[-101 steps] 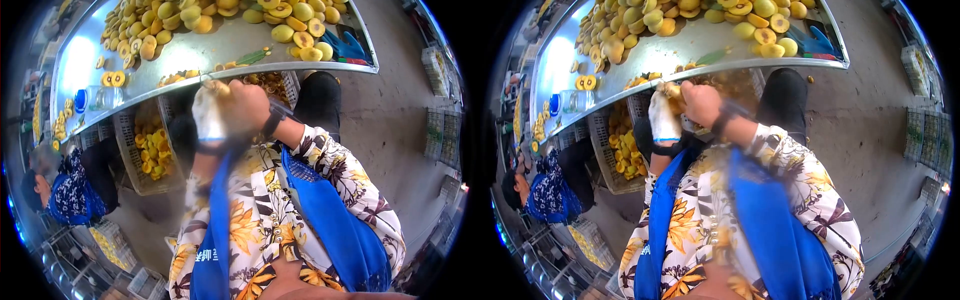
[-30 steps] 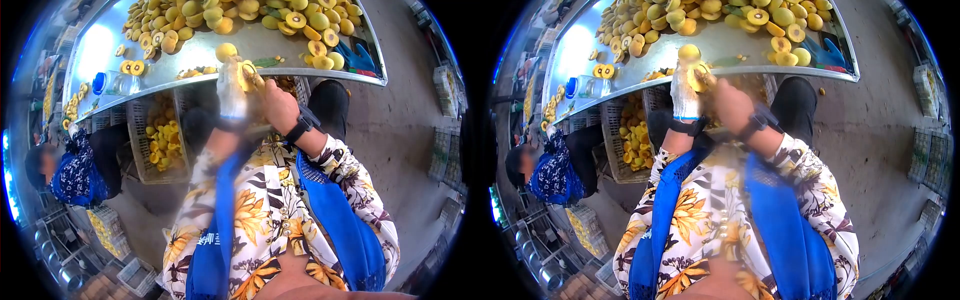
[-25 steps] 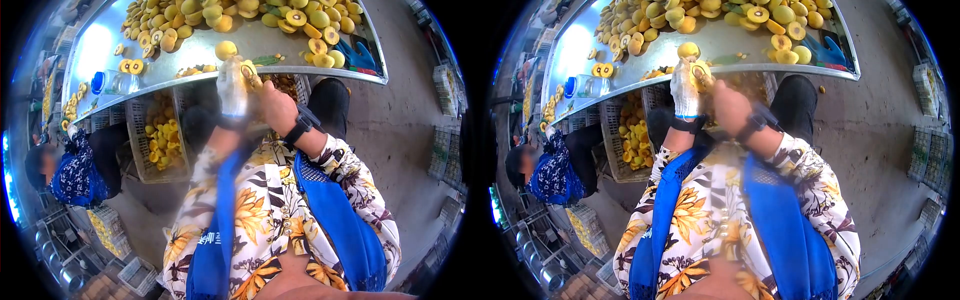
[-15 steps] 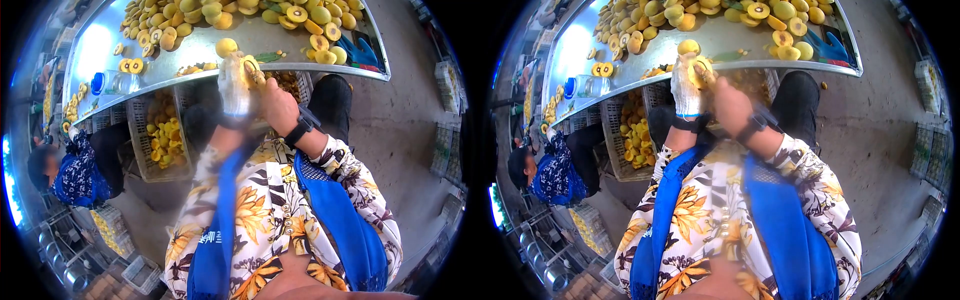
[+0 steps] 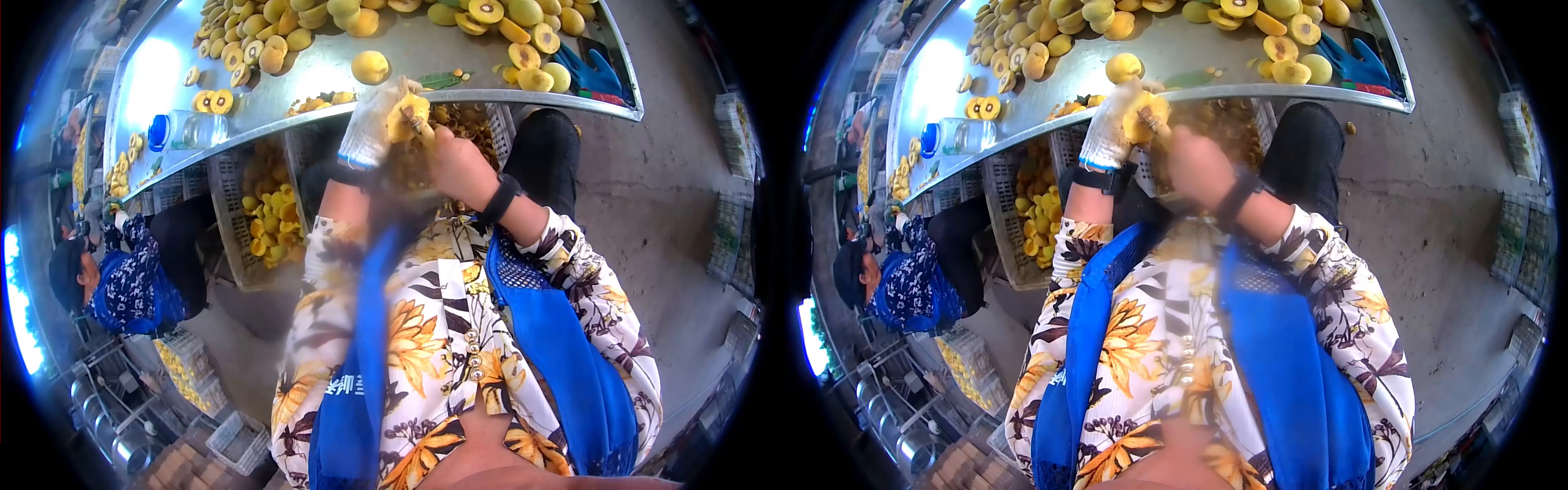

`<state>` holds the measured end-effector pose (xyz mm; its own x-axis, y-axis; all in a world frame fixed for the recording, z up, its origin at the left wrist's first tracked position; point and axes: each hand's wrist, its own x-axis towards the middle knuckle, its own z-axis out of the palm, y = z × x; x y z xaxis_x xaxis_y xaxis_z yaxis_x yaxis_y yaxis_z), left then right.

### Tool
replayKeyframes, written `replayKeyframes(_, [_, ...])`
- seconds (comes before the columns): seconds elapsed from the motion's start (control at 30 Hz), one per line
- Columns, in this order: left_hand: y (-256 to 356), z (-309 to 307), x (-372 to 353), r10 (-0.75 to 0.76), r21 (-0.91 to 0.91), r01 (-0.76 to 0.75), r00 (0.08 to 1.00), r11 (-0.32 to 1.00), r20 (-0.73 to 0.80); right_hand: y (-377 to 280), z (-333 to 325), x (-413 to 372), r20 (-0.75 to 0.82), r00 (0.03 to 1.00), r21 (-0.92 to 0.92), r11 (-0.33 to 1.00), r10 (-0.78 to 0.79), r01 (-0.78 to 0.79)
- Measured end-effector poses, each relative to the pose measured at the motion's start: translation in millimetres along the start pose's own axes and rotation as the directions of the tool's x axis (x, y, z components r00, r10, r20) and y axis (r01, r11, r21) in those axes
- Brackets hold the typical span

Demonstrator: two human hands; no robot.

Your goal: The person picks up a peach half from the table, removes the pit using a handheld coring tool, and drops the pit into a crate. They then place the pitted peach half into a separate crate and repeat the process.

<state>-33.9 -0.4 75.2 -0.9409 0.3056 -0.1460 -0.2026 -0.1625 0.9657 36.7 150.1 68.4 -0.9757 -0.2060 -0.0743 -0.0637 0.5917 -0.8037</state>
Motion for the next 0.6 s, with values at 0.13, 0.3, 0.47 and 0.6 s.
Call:
replayKeyframes(0.13, [-13.5,26.2,-8.6,0.199,-0.059,-0.230,0.926,0.972,-0.322,-15.6,-6.8,1.1,-0.056,0.990,0.142,0.982,0.131,-0.123])
replayKeyframes(0.3, [-11.5,36.8,-13.6,0.047,-0.301,-0.207,0.885,0.931,-0.463,-11.0,9.6,-2.7,-0.017,0.996,0.198,0.977,0.086,-0.081])
replayKeyframes(0.47, [-6.6,26.9,-8.5,-0.284,-0.579,0.098,0.928,0.809,-0.240,-7.5,17.8,-3.2,0.057,0.988,0.198,0.969,0.141,-0.150])
replayKeyframes(0.6, [-17.3,12.3,-0.6,-0.302,-0.537,0.211,0.949,0.817,-0.086,-10.2,16.4,-6.1,0.127,0.973,0.164,0.964,0.191,-0.210])
